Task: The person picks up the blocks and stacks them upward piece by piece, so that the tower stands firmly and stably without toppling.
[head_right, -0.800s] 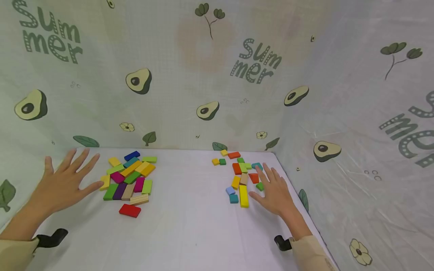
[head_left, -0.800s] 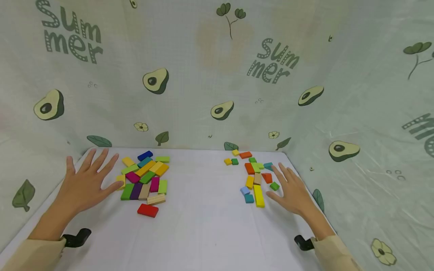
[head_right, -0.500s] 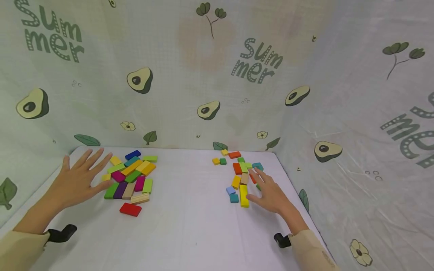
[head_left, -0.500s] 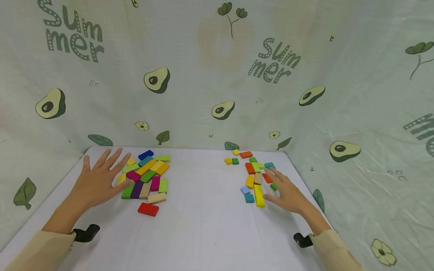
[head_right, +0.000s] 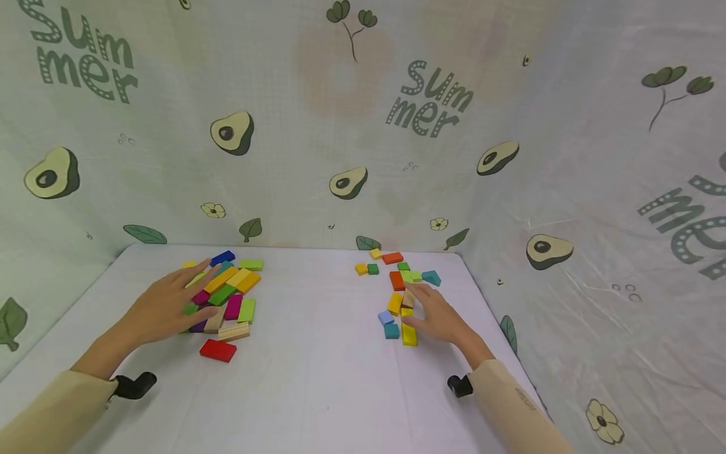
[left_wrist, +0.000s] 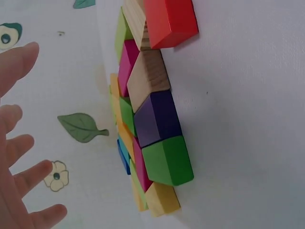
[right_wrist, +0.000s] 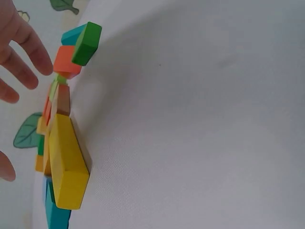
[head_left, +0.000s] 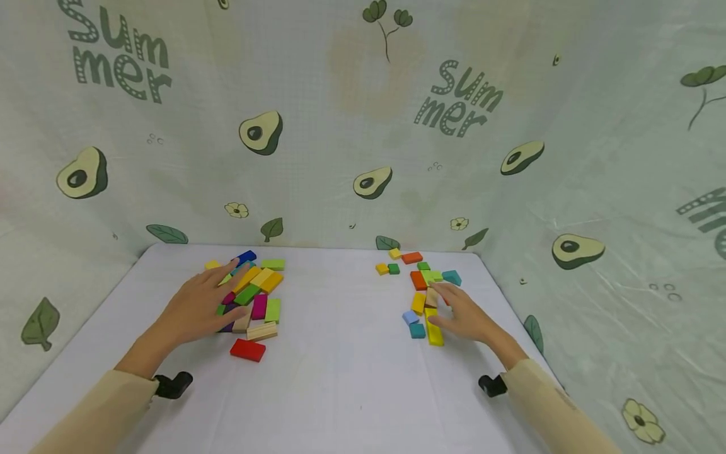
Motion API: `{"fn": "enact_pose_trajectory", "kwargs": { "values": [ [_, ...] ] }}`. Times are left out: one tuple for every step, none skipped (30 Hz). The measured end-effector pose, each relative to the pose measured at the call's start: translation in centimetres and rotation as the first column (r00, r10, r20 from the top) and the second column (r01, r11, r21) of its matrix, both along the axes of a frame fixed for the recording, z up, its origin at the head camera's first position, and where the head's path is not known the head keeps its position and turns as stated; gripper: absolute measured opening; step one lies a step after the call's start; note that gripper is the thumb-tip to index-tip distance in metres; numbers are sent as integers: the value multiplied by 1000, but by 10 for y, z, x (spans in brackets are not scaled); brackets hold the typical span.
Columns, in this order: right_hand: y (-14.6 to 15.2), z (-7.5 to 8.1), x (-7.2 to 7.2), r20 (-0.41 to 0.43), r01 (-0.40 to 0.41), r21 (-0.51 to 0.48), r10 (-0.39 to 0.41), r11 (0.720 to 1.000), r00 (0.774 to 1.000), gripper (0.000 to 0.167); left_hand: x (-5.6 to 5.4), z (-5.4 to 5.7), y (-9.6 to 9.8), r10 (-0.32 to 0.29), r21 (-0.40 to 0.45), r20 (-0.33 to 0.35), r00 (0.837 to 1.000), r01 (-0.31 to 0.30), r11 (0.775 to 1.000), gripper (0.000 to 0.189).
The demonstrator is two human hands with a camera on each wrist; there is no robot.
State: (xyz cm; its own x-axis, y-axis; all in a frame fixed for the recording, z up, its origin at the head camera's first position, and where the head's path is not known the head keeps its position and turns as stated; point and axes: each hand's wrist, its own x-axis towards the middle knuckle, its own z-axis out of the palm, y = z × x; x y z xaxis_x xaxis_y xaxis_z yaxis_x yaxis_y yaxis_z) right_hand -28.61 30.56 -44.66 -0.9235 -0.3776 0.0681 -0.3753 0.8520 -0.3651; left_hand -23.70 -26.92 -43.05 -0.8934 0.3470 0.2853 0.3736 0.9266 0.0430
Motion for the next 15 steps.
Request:
{"fn": "enact_pose_trajectory", "kwargs": {
  "values": [
    [-2,0,-3,9,10,3,-10,1000,1000,84,-1,0,2,-10,19,16,1000,9,1000,91],
    [-4,0,-6,15,17,9,-17,1000,1000,83,-3,-2,4,-19,35,30,999,17,999,89],
    [-6,-1,-10,23,26,15,-26,1000,999,83,-5,-2,7,-24,46,48,999,22,999,88],
    [-7,-1,-13,33,31,21,-31,999,999,82,-6,-3,10,-29,61,67,997,24,998,87],
    [-9,-2,-15,39,32,31,-33,999,999,80,-9,-4,12,-35,76,84,996,29,997,86],
    [-10,-3,-18,47,37,42,-39,998,998,79,-11,-6,14,-41,90,101,994,32,995,85],
    [-11,-4,-21,53,39,50,-42,998,998,77,-14,-7,16,-48,103,116,992,36,994,84],
    [-12,-6,-24,58,39,58,-42,998,997,76,-17,-9,19,-54,116,132,990,38,992,83],
    [-13,-7,-27,61,34,67,-38,997,997,74,-19,-10,21,-62,134,148,987,42,990,82],
    [-14,-9,-30,69,32,72,-37,997,997,73,-22,-12,23,-71,154,164,984,45,987,81],
    [-15,-10,-32,75,31,73,-36,997,997,72,-25,-13,25,-80,173,177,981,49,984,79],
    [-16,-11,-35,81,25,70,-31,997,996,71,-28,-15,27,-87,190,191,978,50,981,77],
    [-17,-12,-37,88,16,66,-22,998,996,70,-31,-17,28,-92,205,206,974,49,978,76],
    [-18,-13,-39,92,5,63,-11,998,996,69,-32,-18,29,-98,222,219,971,49,974,75],
    [-19,-13,-40,93,-7,60,1,998,996,66,-34,-20,31,-106,235,230,967,50,971,73]
  ]
}}
